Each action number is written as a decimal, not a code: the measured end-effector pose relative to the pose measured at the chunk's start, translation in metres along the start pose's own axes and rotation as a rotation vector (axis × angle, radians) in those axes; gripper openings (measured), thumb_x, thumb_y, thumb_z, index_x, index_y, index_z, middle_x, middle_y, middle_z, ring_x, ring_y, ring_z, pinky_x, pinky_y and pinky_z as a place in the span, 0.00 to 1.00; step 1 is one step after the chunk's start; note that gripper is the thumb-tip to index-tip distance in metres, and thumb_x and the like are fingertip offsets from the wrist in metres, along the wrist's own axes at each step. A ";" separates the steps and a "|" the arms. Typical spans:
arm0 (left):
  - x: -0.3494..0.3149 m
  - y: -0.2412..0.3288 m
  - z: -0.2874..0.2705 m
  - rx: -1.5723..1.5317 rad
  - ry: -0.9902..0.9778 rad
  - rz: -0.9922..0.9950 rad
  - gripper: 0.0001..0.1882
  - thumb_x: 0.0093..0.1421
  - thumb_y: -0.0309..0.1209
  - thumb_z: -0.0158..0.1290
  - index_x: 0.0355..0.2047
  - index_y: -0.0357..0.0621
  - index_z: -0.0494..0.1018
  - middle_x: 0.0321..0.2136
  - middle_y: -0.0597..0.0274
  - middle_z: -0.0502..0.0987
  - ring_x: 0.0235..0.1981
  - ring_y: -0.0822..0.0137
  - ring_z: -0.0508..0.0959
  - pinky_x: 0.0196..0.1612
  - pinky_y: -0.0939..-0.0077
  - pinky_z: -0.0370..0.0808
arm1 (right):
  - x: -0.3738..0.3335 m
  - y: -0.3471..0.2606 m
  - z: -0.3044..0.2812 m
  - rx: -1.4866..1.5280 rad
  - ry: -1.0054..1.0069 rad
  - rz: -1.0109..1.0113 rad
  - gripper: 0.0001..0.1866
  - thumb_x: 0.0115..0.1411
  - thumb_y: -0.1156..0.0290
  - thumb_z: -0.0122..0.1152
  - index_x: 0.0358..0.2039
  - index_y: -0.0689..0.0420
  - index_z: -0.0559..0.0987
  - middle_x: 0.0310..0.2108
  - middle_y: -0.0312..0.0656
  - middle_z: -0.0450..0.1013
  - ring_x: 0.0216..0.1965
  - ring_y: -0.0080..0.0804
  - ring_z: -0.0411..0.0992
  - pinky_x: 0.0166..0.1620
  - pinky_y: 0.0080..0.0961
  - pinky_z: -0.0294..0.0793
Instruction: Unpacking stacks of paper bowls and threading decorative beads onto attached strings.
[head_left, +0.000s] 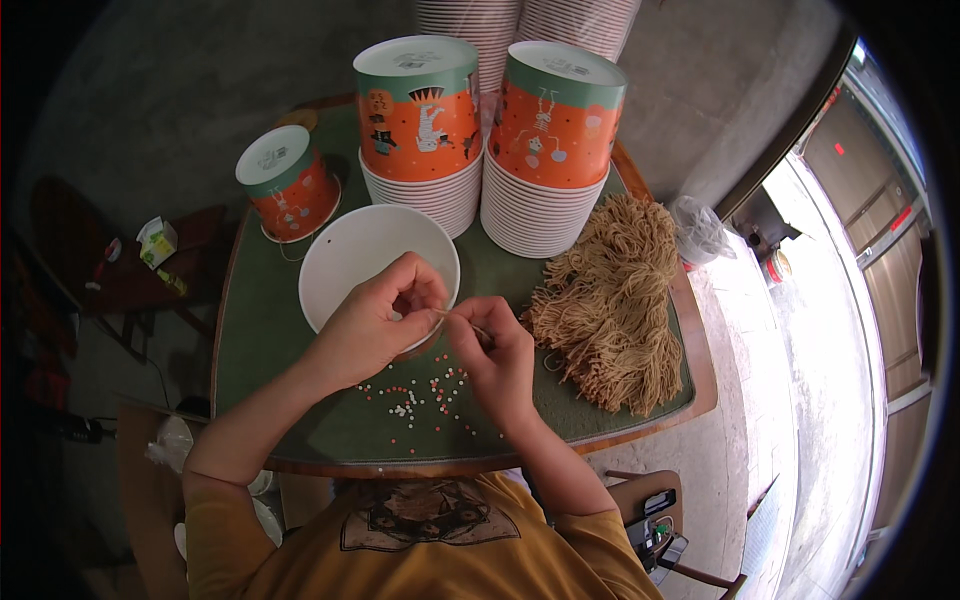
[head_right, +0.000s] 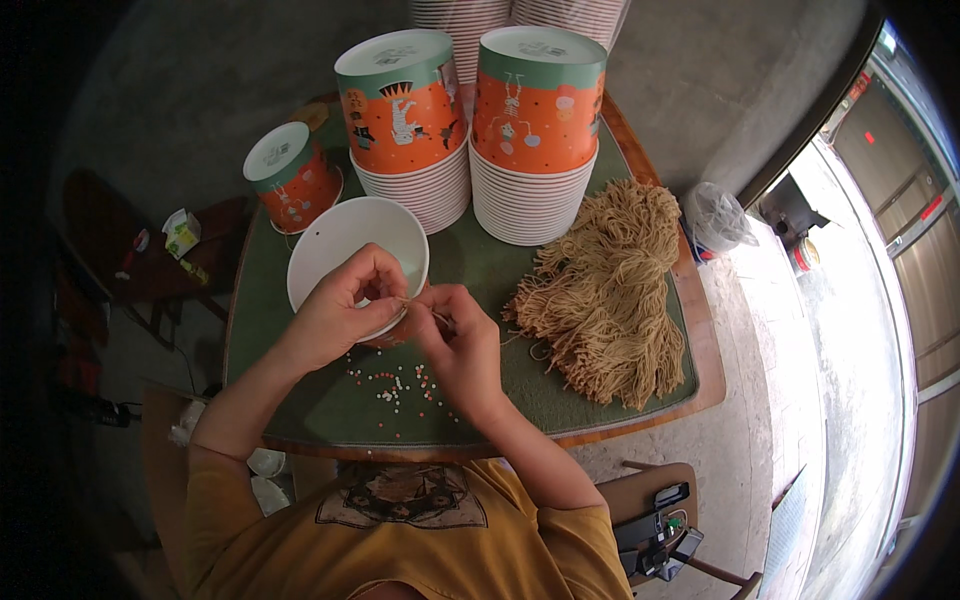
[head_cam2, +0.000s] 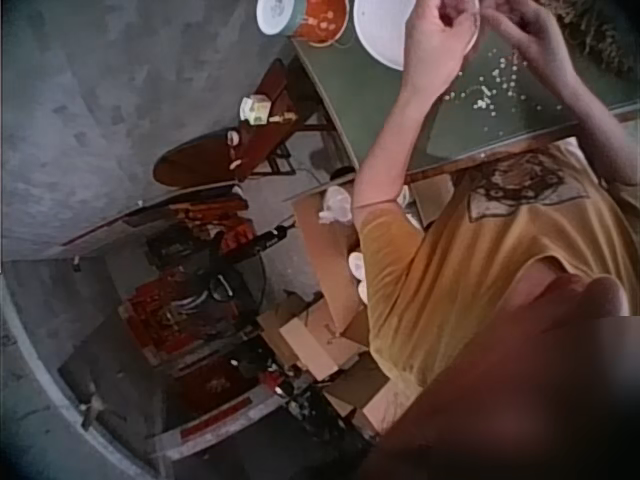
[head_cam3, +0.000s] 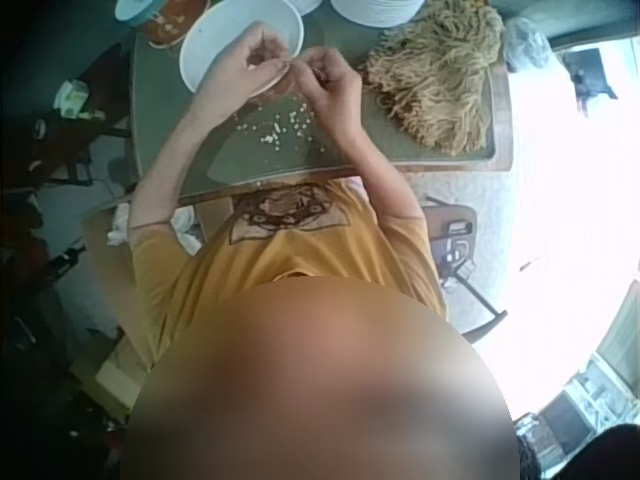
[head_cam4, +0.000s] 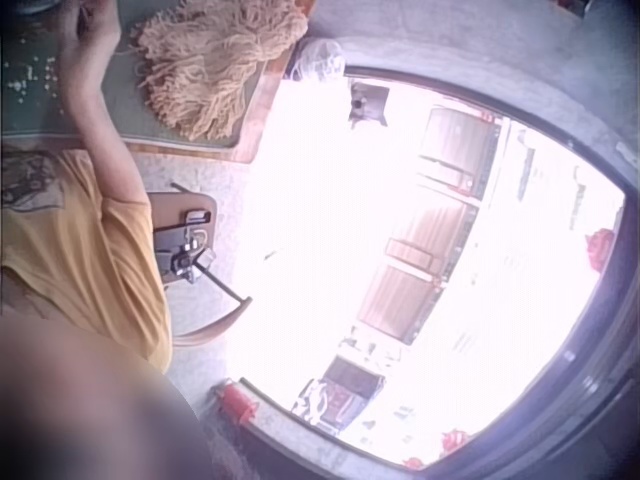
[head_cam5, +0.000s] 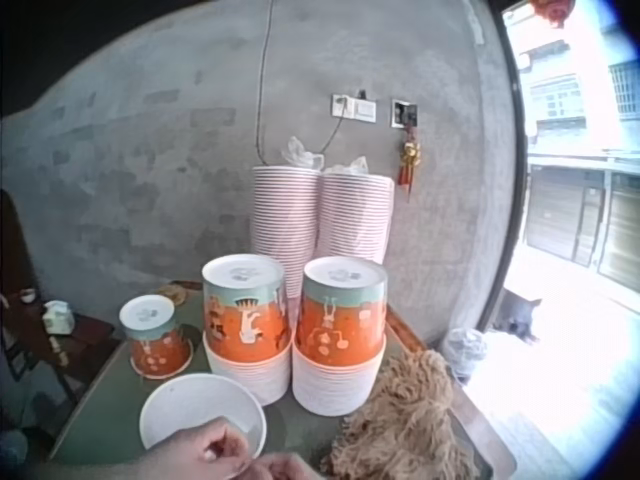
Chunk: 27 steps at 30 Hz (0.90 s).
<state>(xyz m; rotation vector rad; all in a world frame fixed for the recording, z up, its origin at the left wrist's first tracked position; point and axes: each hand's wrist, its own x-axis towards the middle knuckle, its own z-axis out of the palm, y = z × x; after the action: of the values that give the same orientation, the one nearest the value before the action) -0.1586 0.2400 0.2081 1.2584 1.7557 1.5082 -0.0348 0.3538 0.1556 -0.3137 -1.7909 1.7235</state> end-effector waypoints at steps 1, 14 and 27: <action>0.000 0.000 0.000 0.001 -0.001 0.000 0.07 0.58 0.20 0.51 0.35 0.42 0.67 0.28 0.72 0.70 0.27 0.80 0.69 0.29 0.84 0.69 | 0.001 0.001 0.000 0.000 0.001 -0.001 0.07 0.61 0.72 0.61 0.36 0.59 0.73 0.28 0.30 0.72 0.23 0.14 0.65 0.26 0.16 0.68; 0.004 0.002 0.001 -0.143 -0.056 -0.078 0.11 0.57 0.18 0.49 0.40 0.42 0.66 0.30 0.69 0.69 0.25 0.81 0.68 0.24 0.85 0.67 | 0.001 0.003 -0.001 0.089 0.002 0.072 0.08 0.61 0.74 0.60 0.39 0.59 0.71 0.29 0.31 0.72 0.24 0.15 0.68 0.26 0.13 0.67; -0.002 0.011 0.004 0.213 -0.064 0.018 0.13 0.60 0.20 0.50 0.44 0.41 0.64 0.30 0.65 0.70 0.31 0.73 0.72 0.36 0.77 0.73 | 0.003 0.008 -0.002 -0.209 0.006 -0.225 0.07 0.60 0.79 0.58 0.37 0.59 0.70 0.29 0.40 0.74 0.25 0.26 0.74 0.27 0.22 0.73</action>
<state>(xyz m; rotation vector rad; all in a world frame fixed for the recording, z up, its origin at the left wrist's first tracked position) -0.1505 0.2397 0.2173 1.4127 1.9064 1.3019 -0.0376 0.3583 0.1490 -0.1948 -1.9259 1.3832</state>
